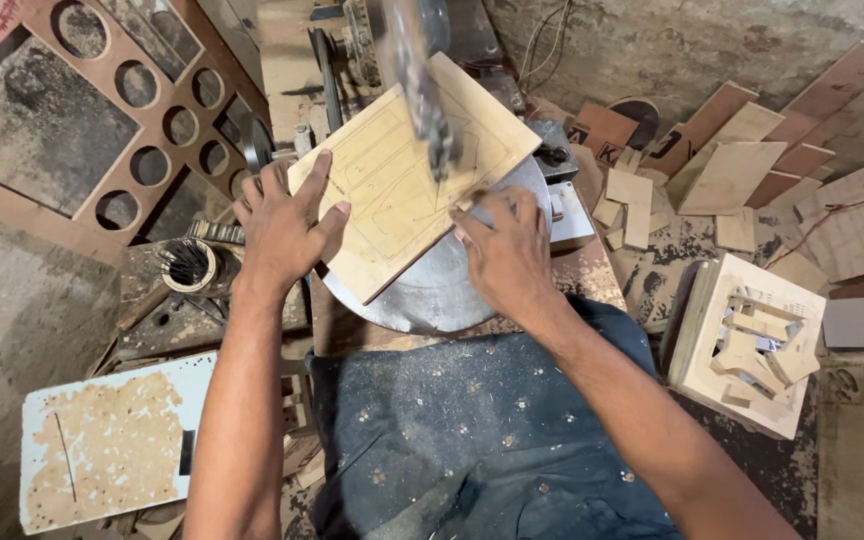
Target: The person uses a band saw to cut shapes out of a wooden board, following pencil outlines. They guide the wood through the blade, remove cut pieces, and place them aside. The person then picks up another board and continues cutting along marked lines.
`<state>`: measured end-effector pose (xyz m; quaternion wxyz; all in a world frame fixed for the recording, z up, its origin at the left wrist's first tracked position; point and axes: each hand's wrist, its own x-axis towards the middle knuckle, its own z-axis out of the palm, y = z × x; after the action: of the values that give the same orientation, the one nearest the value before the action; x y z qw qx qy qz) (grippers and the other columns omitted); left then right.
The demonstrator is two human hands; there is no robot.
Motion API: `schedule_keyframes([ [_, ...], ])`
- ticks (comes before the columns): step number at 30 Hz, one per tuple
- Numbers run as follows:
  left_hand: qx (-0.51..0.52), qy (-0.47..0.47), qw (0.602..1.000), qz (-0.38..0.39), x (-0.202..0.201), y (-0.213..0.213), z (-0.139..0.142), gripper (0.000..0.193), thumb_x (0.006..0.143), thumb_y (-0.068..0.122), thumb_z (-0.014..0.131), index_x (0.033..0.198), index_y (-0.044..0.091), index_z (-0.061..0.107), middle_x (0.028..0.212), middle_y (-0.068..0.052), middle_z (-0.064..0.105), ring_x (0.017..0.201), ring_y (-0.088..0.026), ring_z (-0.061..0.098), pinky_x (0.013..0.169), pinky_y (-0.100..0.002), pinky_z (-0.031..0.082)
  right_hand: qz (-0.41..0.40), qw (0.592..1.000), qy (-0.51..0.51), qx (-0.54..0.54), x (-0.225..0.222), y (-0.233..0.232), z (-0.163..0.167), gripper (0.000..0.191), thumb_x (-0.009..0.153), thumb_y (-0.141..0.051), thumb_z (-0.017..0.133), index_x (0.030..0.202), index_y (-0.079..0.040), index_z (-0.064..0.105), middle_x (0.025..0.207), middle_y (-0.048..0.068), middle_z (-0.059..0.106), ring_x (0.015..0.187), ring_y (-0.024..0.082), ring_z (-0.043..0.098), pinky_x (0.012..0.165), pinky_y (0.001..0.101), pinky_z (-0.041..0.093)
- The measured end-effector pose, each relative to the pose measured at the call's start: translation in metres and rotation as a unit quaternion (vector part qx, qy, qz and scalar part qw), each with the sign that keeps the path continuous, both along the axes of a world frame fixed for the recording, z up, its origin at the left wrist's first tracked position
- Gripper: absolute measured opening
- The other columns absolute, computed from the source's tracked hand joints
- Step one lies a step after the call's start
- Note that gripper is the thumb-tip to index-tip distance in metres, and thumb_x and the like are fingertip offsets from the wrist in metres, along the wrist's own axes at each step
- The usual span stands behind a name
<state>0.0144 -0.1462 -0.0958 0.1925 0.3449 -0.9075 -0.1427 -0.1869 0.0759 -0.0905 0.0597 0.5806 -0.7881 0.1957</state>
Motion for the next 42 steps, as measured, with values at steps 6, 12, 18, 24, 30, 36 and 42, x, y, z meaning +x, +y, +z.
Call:
schedule_keyframes([
  [6,-0.003,-0.004,1.0,0.003,0.008,0.006,-0.002,0.068,0.095,0.055,0.059,0.157,0.027,0.051,0.138,-0.026,0.048,0.122,-0.045,0.04,0.104,-0.062,0.027,0.002,1.0,0.018,-0.02,0.0,0.0,0.004,0.034,0.091,-0.016,0.069,0.125,-0.016,0.076,0.145,0.028,0.041,0.137,0.045,0.029,0.112,0.0607,0.028],
  [12,-0.021,-0.012,1.0,0.015,0.013,0.016,-0.001,0.07,0.095,0.053,0.058,0.158,0.025,0.048,0.137,-0.032,0.047,0.122,-0.046,0.04,0.099,-0.061,0.028,0.006,0.999,-0.012,-0.039,0.005,0.003,0.012,0.033,0.096,-0.022,0.069,0.127,-0.016,0.076,0.146,0.026,0.043,0.136,0.047,0.03,0.11,0.0624,0.027],
  [18,-0.007,-0.045,0.999,0.025,0.026,0.038,0.012,0.075,0.094,0.056,0.057,0.158,0.017,0.047,0.112,-0.025,0.05,0.103,-0.038,0.043,0.089,-0.05,0.031,-0.008,1.0,-0.018,-0.015,0.004,0.0,0.018,0.036,0.096,-0.036,0.07,0.124,-0.016,0.076,0.142,0.026,0.044,0.136,0.048,0.031,0.109,0.0646,0.027],
  [24,0.05,-0.082,0.994,0.054,0.037,0.064,0.026,0.081,0.091,0.06,0.053,0.158,0.015,0.045,0.087,-0.016,0.052,0.089,-0.031,0.044,0.082,-0.046,0.031,0.0,0.999,-0.033,0.005,0.001,-0.006,0.021,0.041,0.093,-0.043,0.073,0.121,-0.014,0.077,0.137,0.028,0.045,0.135,0.047,0.031,0.106,0.0638,0.027],
  [30,0.031,-0.113,0.99,0.08,0.04,0.092,0.023,0.084,0.094,0.065,0.048,0.159,0.012,0.041,0.082,-0.016,0.052,0.079,-0.029,0.046,0.085,-0.049,0.033,0.009,0.999,-0.033,0.003,-0.004,-0.008,0.025,0.039,0.088,-0.04,0.075,0.117,-0.014,0.079,0.14,0.028,0.045,0.135,0.049,0.03,0.107,0.0643,0.025],
  [36,0.065,-0.096,0.99,0.08,0.053,0.149,0.017,0.088,0.096,0.063,0.048,0.159,0.003,0.032,0.09,-0.02,0.056,0.077,-0.028,0.052,0.082,-0.05,0.038,0.016,0.998,-0.051,0.034,-0.021,-0.018,0.026,0.034,0.087,-0.037,0.075,0.115,-0.019,0.08,0.154,0.024,0.039,0.144,0.052,0.021,0.115,0.0657,0.017],
  [42,0.063,-0.011,0.997,0.054,0.049,0.2,0.016,0.102,0.087,0.063,0.063,0.154,-0.008,0.034,0.095,-0.024,0.06,0.074,-0.031,0.057,0.076,-0.048,0.042,0.072,0.994,-0.05,0.07,-0.053,-0.03,0.018,0.038,0.086,-0.04,0.073,0.123,-0.032,0.079,0.159,0.022,0.032,0.146,0.052,0.019,0.115,0.0689,0.015],
])
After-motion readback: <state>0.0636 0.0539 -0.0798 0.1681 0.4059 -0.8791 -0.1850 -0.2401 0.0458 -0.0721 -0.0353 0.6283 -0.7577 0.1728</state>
